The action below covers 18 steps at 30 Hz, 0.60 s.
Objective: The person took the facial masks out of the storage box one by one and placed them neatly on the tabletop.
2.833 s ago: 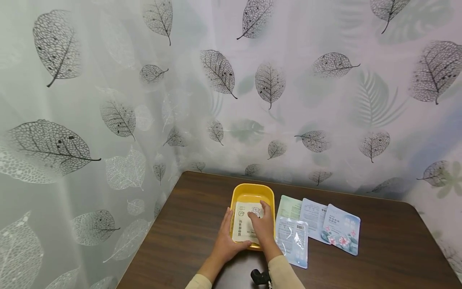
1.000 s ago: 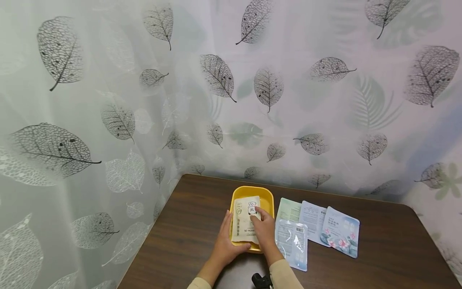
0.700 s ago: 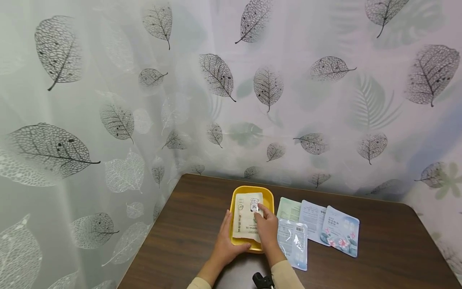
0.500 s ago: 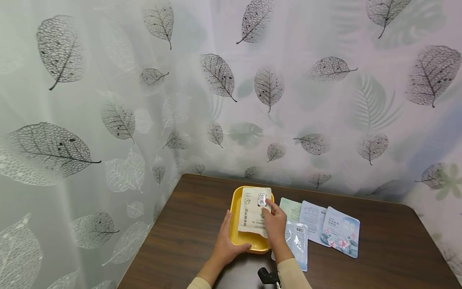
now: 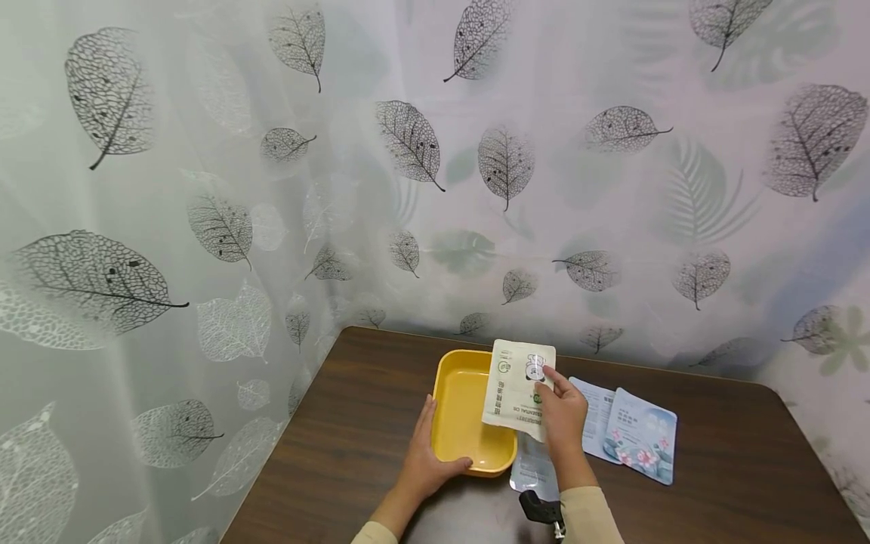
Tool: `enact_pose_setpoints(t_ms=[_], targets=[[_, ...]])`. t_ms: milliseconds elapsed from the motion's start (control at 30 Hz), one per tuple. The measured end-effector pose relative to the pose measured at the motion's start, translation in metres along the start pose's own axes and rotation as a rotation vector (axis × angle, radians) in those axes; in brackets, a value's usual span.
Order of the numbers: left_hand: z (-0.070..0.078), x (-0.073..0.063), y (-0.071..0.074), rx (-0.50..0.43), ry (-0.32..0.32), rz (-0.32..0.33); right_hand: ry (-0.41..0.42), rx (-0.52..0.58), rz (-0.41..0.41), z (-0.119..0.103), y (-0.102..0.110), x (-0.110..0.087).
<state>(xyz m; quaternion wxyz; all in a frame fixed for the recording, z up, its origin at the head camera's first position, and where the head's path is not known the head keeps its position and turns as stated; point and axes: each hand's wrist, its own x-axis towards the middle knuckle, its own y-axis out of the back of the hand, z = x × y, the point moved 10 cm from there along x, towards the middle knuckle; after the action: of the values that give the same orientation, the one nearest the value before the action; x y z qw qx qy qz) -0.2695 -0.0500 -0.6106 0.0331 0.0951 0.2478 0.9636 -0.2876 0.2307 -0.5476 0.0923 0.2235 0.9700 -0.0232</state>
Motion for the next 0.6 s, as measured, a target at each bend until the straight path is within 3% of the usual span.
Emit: enact_pose_setpoints(t_ms=[267, 400, 600], targets=[[0.001, -0.001, 0.000, 0.004, -0.006, 0.005, 0.003, -0.048, 0.095, 0.009, 0.047, 0.006], [0.002, -0.001, 0.000, 0.005, -0.010, 0.000, -0.027, -0.074, 0.126, 0.022, 0.070, 0.008], [0.000, 0.000, -0.001, 0.013, -0.005, 0.004, -0.077, -0.200, 0.126, 0.048, 0.094, 0.009]])
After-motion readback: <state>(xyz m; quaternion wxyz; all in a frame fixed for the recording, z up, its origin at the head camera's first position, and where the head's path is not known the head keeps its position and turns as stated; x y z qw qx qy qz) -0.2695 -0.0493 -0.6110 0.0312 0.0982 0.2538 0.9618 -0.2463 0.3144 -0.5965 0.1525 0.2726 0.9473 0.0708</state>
